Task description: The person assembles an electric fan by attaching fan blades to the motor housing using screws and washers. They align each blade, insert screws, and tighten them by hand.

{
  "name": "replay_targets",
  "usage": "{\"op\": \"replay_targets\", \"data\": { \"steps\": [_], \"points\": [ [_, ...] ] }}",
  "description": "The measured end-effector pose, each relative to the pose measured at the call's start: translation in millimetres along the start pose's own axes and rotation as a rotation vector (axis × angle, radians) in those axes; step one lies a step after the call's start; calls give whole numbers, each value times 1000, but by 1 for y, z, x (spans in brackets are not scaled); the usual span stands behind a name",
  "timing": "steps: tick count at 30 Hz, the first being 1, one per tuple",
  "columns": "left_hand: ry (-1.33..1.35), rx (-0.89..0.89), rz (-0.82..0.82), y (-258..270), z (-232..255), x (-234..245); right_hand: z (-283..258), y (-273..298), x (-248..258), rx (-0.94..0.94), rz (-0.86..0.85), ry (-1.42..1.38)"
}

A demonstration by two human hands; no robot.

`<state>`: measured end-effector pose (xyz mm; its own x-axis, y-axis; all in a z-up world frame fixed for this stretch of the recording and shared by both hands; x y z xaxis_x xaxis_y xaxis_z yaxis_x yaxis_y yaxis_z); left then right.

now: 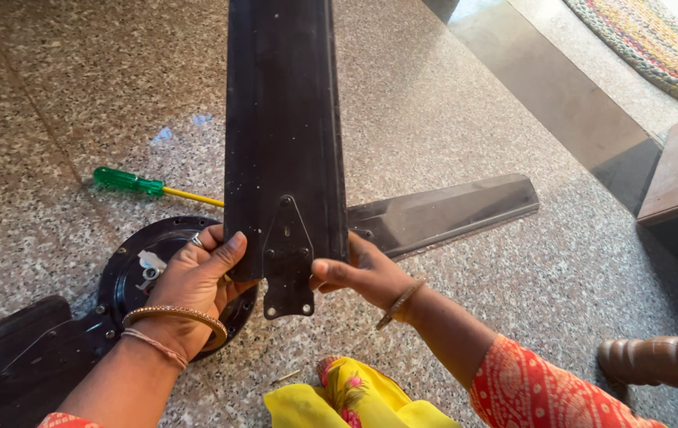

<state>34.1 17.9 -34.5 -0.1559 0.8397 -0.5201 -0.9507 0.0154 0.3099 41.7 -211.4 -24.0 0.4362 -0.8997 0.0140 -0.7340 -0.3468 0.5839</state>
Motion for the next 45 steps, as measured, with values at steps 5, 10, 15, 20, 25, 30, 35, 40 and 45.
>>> {"op": "replay_targets", "data": {
  "steps": [5,10,15,20,25,30,35,40,45],
  "points": [
    [-7,-12,39,2,6,10,-20,5,-7,154,-35,-126],
    [-2,-56,38,3,18,18,-31,1,-16,179,-15,-116],
    [-55,-62,51,3,35,32,-40,-8,-31,202,-62,-152],
    [-69,-70,84,1,49,51,-55,-22,-48,215,-97,-63],
    [-63,-130,102,-5,70,71,-78,-40,-66,200,-70,77],
    [-98,-237,82,-23,95,87,-102,-68,-75,163,42,311],
    [-300,-190,142,-40,108,112,-109,-102,-93,166,-58,188],
    [-359,-102,175,-60,103,124,-106,-125,-91,126,-70,158],
    [-365,-27,202,-75,89,130,-105,-136,-87,103,-87,100]
  ]
}}
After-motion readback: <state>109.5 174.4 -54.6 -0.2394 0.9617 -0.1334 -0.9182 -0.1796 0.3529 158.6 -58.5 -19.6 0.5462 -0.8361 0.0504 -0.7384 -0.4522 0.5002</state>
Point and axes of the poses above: each hand's wrist, its own y-axis away from the middle knuckle, its own x-axis out of the back of the hand, z = x × y, the point moved 6 cm from there along -y, towards the middle knuckle, and after that the axes turned 13 degrees about -x, right-handed, at the moved point
